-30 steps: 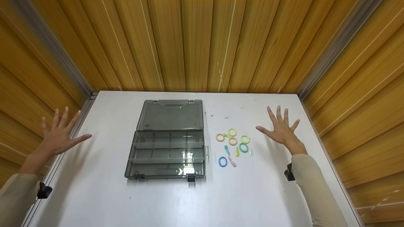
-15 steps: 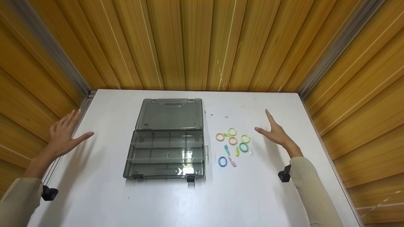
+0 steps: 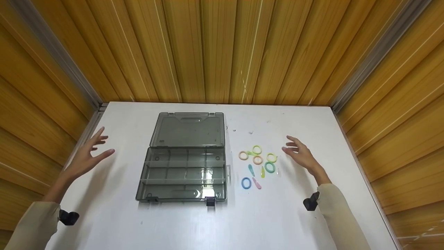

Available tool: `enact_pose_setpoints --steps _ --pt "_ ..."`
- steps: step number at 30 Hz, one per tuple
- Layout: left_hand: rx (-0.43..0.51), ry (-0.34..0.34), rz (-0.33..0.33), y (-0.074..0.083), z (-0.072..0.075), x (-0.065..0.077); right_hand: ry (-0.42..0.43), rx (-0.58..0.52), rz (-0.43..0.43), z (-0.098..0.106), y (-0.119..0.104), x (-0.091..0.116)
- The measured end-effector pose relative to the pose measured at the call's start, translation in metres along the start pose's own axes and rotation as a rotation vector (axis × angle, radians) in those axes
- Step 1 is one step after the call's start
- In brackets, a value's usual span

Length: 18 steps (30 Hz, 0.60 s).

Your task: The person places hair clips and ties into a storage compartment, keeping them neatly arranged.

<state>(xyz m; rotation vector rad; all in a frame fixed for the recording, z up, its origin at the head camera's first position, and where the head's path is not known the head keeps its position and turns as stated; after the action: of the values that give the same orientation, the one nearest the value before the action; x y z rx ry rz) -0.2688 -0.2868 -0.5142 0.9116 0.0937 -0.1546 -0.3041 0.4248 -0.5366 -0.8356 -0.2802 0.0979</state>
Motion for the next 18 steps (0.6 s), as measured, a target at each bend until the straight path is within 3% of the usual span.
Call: enact_pose_setpoints --steps 12,18 --pt "0.103 -0.093 -0.052 0.001 -0.042 0.015 0.001 -0.079 0.022 -0.022 0.014 0.001" --pt "0.13 -0.182 -0.022 -0.003 -0.066 0.027 0.008 -0.103 0.013 -0.033 0.019 -0.001"
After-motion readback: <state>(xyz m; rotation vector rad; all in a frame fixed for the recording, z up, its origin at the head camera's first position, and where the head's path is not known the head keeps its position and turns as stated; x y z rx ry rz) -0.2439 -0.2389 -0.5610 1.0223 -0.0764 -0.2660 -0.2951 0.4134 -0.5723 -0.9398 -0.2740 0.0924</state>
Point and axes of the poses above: each hand's wrist, its own x-axis away from the middle knuckle, its own z-axis out of the back of the hand, y = z × x, the point moved 6 cm from there along -x, towards the middle knuckle, and after that the axes turned 2 degrees about x, right-handed, at the moved point
